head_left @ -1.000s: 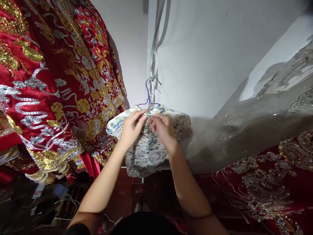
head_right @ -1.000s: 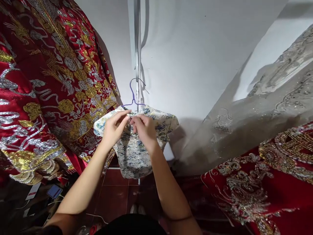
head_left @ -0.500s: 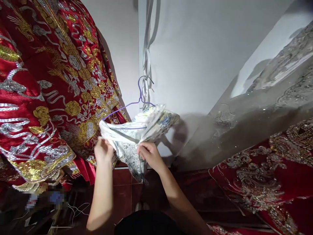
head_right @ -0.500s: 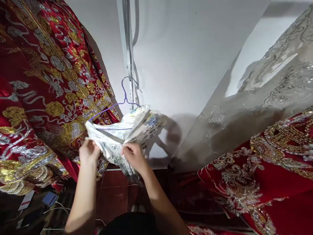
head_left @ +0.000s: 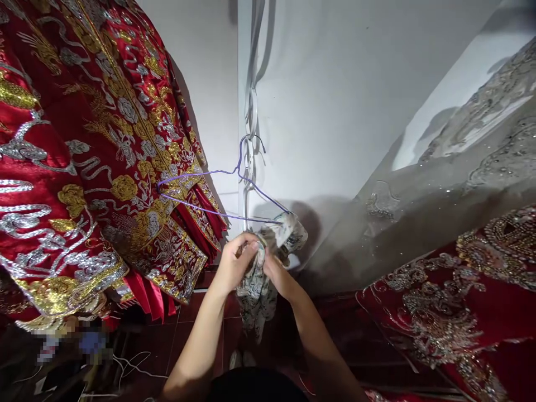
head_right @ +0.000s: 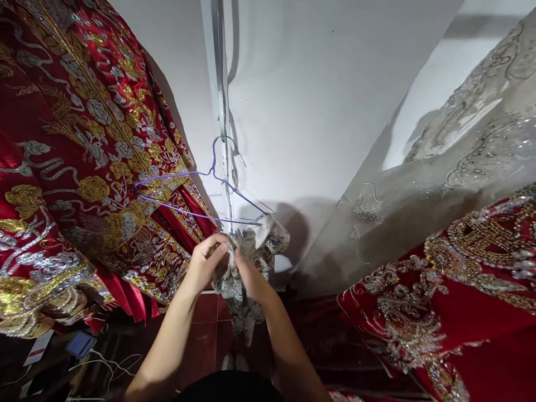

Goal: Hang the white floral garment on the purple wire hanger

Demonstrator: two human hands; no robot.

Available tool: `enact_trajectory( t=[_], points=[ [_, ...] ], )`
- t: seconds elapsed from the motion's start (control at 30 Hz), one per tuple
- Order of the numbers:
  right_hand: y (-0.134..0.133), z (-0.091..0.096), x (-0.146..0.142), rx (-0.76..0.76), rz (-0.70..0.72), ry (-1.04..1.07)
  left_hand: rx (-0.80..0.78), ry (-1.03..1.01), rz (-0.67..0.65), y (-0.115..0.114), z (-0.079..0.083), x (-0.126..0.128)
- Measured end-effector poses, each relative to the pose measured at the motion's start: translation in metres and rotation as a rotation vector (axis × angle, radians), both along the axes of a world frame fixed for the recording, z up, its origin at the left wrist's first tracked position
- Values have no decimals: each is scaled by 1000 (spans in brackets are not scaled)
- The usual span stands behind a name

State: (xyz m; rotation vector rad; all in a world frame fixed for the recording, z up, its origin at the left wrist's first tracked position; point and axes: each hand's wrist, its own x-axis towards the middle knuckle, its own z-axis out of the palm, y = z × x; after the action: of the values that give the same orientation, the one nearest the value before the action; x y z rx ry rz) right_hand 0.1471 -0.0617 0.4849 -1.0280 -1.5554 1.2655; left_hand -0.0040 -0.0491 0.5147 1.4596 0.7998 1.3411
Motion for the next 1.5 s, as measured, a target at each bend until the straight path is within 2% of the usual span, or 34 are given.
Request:
enact_trajectory(
  t=[0.07, 0.13, 0.27, 0.33, 0.43, 0.5, 0.57, 0.63, 0.7, 0.77, 0.9, 1.03, 1.17, 1.33, 1.43, 1.5],
  points=[
    [-8, 5, -2, -59, 135, 74, 117, 123, 4, 2, 5, 2],
    [-11, 9, 3, -38, 200, 19, 153, 207, -81, 4, 0, -3],
    [0, 26, 25, 56, 253, -302, -9, 450, -395, -3, -33, -33],
    [14, 38, 29, 138, 207, -345, -77, 612, -426, -11, -49, -53],
    [40, 49, 20, 359, -39, -202, -93, 772, -274, -21, -56, -87],
    [57, 45, 7, 402, -171, -155, -87, 830, -119, -25, -49, -109],
    [71, 34, -3, 345, -194, -192, -106, 882, 3, -26, -39, -129],
    [81, 22, -4, 310, -245, -262, -147, 934, 69, -25, -29, -143],
    [85, 14, 3, 351, -357, -341, -172, 981, 108, -21, -22, -152],
    [85, 14, 16, 416, -427, -406, -128, 1023, 147, -14, -15, -155],
    [77, 29, 38, 434, -428, -418, 177, 1051, 272, 10, 10, -147],
    [66, 38, 40, 426, -455, -332, 403, 1013, 386, 27, 42, -131],
    [58, 31, 19, 449, -421, -313, 493, 904, 448, 30, 59, -109],
    [50, 27, -3, 326, -267, -222, 503, 824, 426, 41, 68, -89],
    [42, 39, 5, 305, -140, -174, 546, 864, 401, 54, 71, -95],
    [36, 48, 22, 358, -203, -157, 575, 920, 386, 61, 73, -104]
  ],
)
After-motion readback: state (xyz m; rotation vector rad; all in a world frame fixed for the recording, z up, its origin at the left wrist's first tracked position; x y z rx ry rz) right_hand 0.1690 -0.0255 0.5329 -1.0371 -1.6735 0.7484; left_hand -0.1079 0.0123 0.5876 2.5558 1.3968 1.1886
